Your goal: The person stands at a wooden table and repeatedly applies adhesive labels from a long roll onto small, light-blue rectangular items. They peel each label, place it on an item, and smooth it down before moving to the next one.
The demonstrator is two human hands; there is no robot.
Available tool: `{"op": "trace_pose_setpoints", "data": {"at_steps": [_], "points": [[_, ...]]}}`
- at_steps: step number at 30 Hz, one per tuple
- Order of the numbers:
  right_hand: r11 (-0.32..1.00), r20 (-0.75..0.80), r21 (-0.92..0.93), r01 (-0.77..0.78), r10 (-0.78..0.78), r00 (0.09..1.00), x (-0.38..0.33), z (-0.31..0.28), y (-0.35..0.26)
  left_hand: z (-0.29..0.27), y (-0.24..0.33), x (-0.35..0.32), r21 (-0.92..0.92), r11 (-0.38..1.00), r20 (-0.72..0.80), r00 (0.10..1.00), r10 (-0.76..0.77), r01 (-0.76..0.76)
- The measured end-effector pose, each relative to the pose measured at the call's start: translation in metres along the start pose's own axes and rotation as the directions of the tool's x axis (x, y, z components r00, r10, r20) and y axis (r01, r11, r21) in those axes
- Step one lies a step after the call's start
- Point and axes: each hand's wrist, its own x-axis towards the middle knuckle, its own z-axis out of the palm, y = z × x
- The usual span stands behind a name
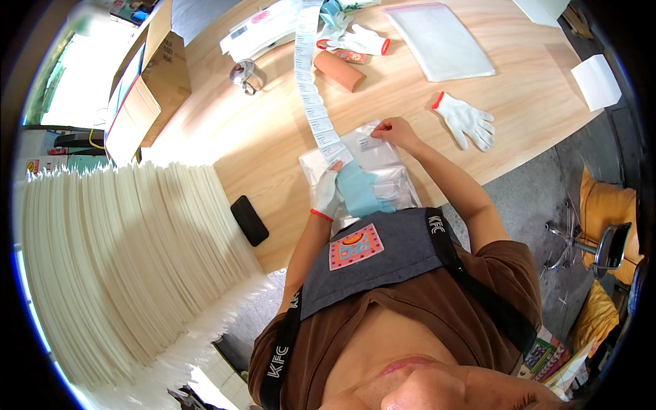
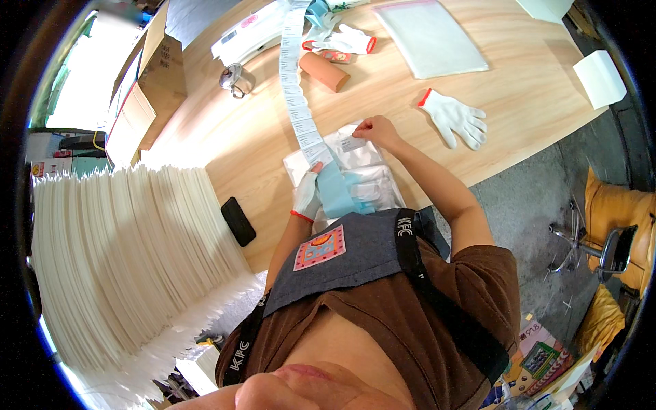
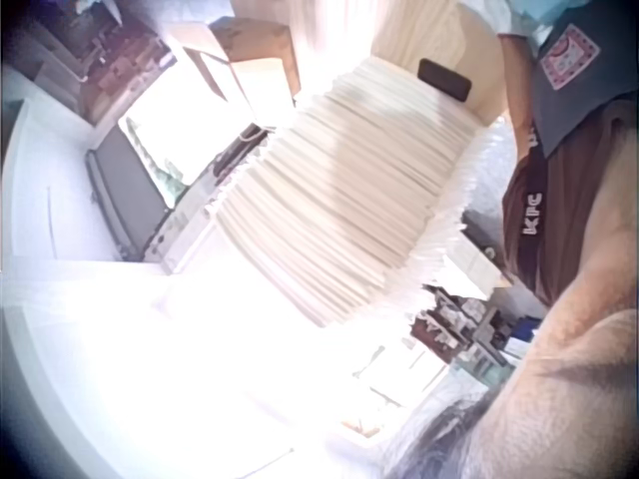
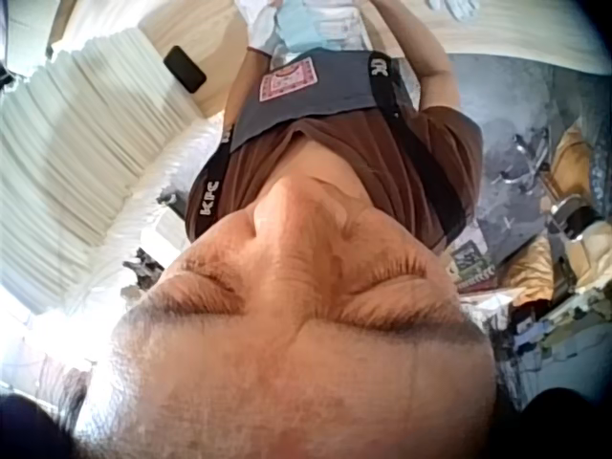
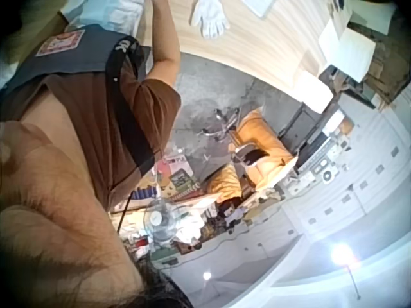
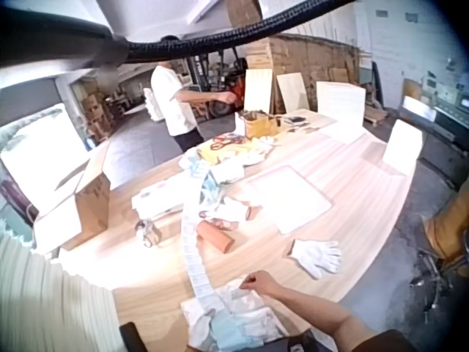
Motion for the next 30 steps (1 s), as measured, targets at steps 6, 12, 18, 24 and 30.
{"op": "trace_pose_setpoints", "data": {"at_steps": [6,12,18,24,30], "points": [[0.972,-0.118,-0.229,0.058,-0.087,0.989,0.004,0.009,-0.007,-0.005,-0.003,0.001,0.004,1.0,0.023,1.0,0.001,-0.001],[0.906,-0.19,-0.389,0.166,-0.255,0.948,-0.007,0.016,-0.011,-0.003,-0.003,0.0,-0.011,1.0,0.05,0.999,0.016,-0.015],[0.743,-0.279,-0.48,0.467,-0.633,0.722,-0.017,0.015,-0.015,0.0,-0.002,-0.004,-0.02,0.999,0.036,0.999,0.026,-0.026],[0.945,-0.239,-0.148,0.292,-0.321,0.916,-0.021,0.011,-0.017,-0.002,-0.002,-0.003,-0.023,0.999,0.06,0.997,0.04,-0.039],[0.981,-0.255,-0.073,0.181,-0.194,0.947,-0.005,0.005,-0.017,-0.006,-0.004,0.0,-0.007,0.999,0.075,0.996,0.048,-0.048]]}}
